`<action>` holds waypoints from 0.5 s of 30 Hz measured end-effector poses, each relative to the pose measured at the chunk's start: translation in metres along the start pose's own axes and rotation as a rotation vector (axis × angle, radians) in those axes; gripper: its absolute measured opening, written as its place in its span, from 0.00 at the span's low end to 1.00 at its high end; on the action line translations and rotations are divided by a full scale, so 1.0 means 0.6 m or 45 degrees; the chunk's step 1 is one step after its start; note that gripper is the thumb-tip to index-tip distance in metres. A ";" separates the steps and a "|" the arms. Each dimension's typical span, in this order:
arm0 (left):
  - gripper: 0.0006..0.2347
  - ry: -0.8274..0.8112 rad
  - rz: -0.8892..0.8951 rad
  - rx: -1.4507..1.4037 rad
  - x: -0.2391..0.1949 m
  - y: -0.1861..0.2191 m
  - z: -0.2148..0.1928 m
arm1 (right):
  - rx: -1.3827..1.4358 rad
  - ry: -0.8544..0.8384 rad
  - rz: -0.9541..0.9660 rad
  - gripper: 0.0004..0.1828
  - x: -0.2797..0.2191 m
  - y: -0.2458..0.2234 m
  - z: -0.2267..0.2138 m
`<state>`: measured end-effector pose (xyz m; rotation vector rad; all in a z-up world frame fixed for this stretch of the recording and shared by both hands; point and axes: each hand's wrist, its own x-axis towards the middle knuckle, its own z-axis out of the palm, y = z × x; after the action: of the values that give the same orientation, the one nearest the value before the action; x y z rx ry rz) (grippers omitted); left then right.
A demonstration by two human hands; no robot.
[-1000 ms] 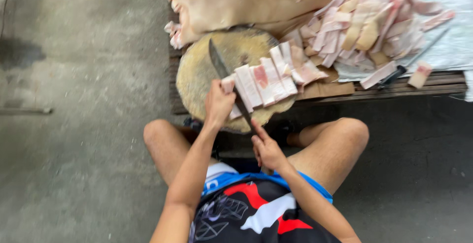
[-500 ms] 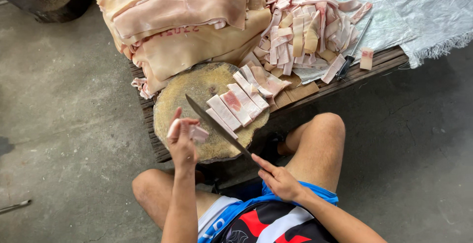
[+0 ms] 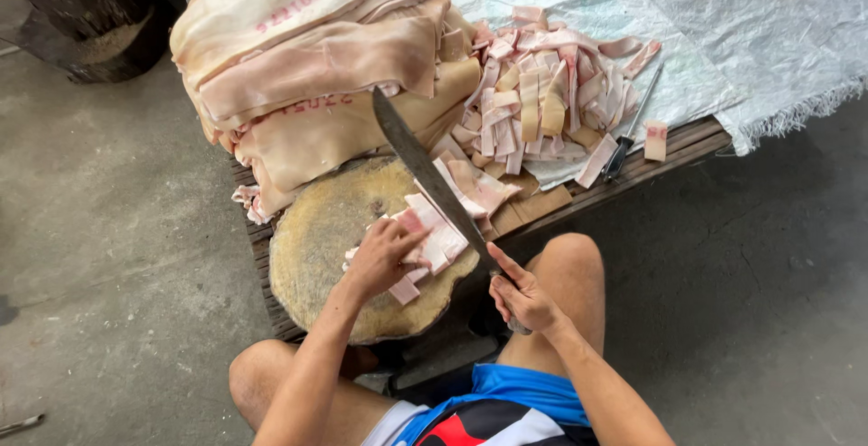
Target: The person sits cross-legged on the ground and uses a large knife to cut sheets of pork skin into strips on a round wooden cutting board. The person repeatedly slices the skin and moves the cut pieces to a pile on a nearby table.
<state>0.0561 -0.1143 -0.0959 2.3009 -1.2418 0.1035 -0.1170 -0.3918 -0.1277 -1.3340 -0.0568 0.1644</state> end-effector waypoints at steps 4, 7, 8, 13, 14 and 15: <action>0.32 -0.331 0.147 0.119 0.048 -0.011 0.006 | 0.038 0.075 -0.070 0.36 -0.003 0.021 -0.055; 0.34 -0.185 0.345 0.064 0.103 -0.023 0.018 | 0.116 0.103 -0.151 0.36 -0.004 0.036 -0.078; 0.37 -0.268 0.321 0.049 0.128 -0.022 0.027 | 0.163 0.124 -0.172 0.36 0.002 0.040 -0.082; 0.48 -0.474 0.324 0.157 0.224 -0.017 0.060 | 0.249 0.012 -0.399 0.35 0.027 0.050 -0.083; 0.46 -0.613 0.251 0.219 0.224 -0.017 0.059 | 0.252 0.018 -0.429 0.34 0.033 0.050 -0.085; 0.44 -0.752 0.178 0.278 0.223 -0.016 0.060 | 0.252 0.026 -0.417 0.34 0.035 0.050 -0.086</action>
<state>0.1347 -0.2289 -0.0903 2.5232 -1.7510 -0.4447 -0.0921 -0.4316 -0.1698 -1.1118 -0.2344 -0.1191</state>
